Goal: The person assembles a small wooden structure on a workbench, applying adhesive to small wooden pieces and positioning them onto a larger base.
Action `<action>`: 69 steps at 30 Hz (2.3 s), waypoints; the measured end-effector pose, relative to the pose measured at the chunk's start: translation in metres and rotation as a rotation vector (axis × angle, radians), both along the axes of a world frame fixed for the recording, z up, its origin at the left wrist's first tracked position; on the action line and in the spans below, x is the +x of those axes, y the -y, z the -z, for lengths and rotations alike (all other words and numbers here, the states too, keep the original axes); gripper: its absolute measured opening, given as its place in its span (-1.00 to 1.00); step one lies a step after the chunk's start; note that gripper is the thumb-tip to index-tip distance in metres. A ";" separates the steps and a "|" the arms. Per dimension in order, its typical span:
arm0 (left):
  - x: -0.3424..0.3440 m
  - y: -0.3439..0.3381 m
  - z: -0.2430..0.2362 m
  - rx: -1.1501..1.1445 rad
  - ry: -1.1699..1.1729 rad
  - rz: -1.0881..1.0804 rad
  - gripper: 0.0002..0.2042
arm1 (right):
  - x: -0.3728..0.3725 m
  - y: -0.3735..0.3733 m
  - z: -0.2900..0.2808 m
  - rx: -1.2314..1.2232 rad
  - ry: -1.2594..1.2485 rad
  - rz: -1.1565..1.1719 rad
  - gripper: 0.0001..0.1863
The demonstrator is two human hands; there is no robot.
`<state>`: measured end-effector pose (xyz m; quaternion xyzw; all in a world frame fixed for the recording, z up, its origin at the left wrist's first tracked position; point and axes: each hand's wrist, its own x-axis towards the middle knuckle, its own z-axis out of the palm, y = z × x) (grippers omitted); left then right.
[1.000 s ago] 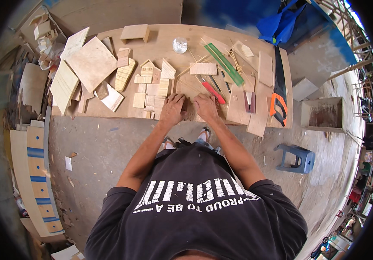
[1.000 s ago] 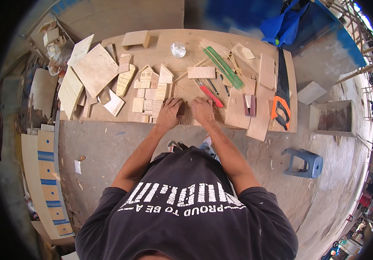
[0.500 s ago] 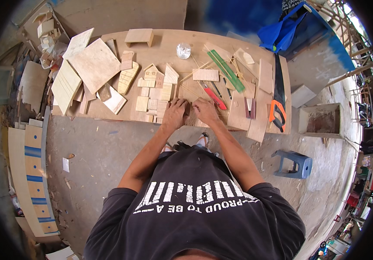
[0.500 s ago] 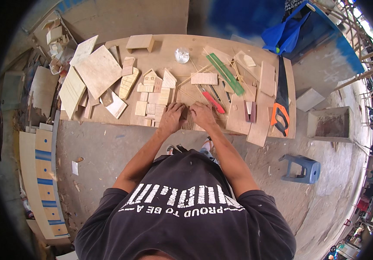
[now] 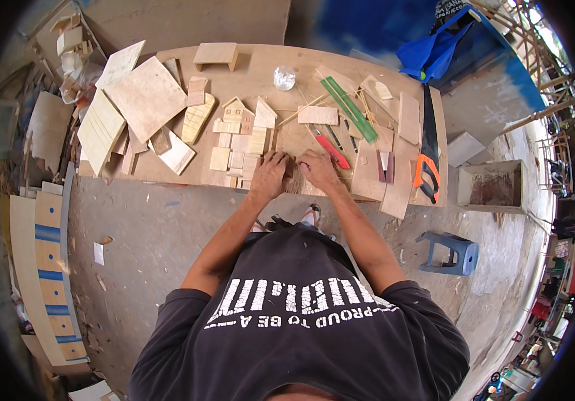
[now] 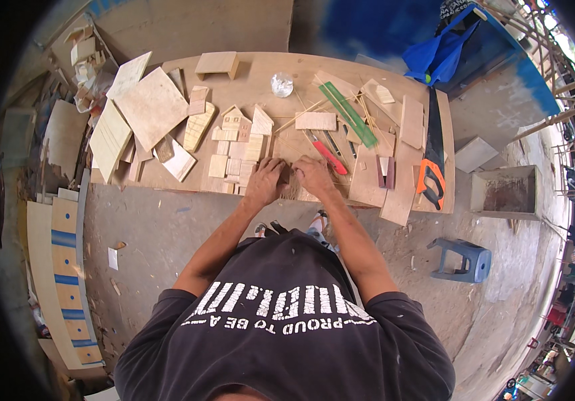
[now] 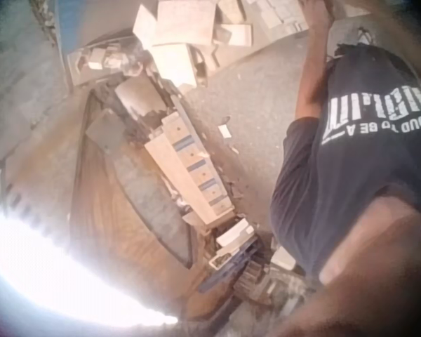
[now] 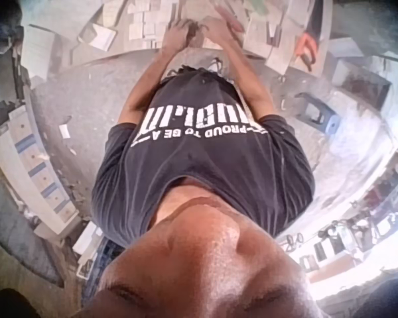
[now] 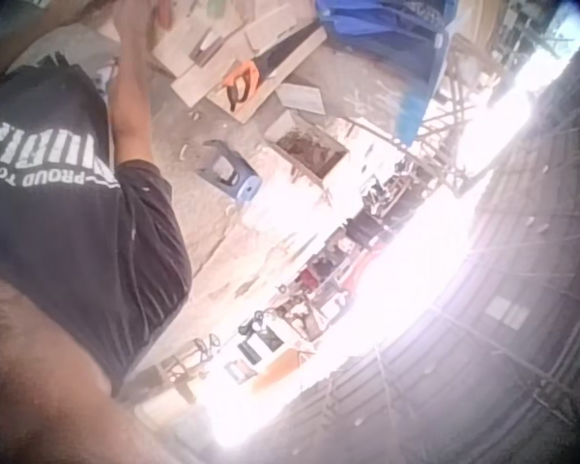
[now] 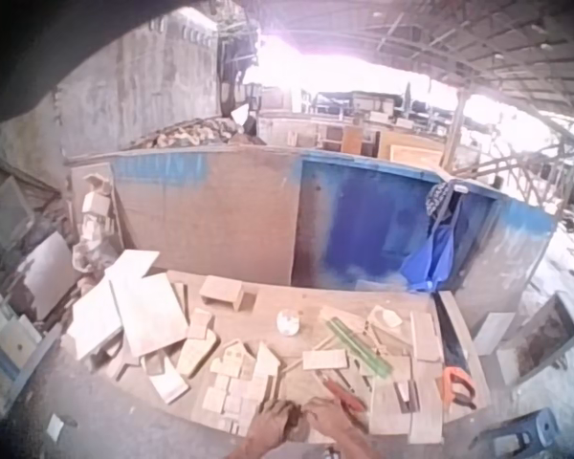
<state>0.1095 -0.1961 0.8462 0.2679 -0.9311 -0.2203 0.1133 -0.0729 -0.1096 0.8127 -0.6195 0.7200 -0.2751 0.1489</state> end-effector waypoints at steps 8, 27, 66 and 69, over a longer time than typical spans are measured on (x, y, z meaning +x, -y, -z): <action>-0.001 -0.001 -0.001 -0.001 -0.003 -0.009 -0.38 | -0.009 -0.001 -0.007 0.067 -0.059 -0.188 -0.85; -0.002 0.001 0.002 0.020 0.006 0.015 -0.43 | 0.003 0.003 -0.002 0.027 -0.159 -0.072 -0.90; -0.003 0.006 0.007 0.030 -0.004 0.035 -0.38 | 0.001 -0.021 0.004 0.031 -0.212 -0.028 -0.87; -0.003 0.005 0.007 0.025 -0.008 0.033 -0.38 | 0.002 -0.021 0.003 0.020 -0.232 -0.031 -0.87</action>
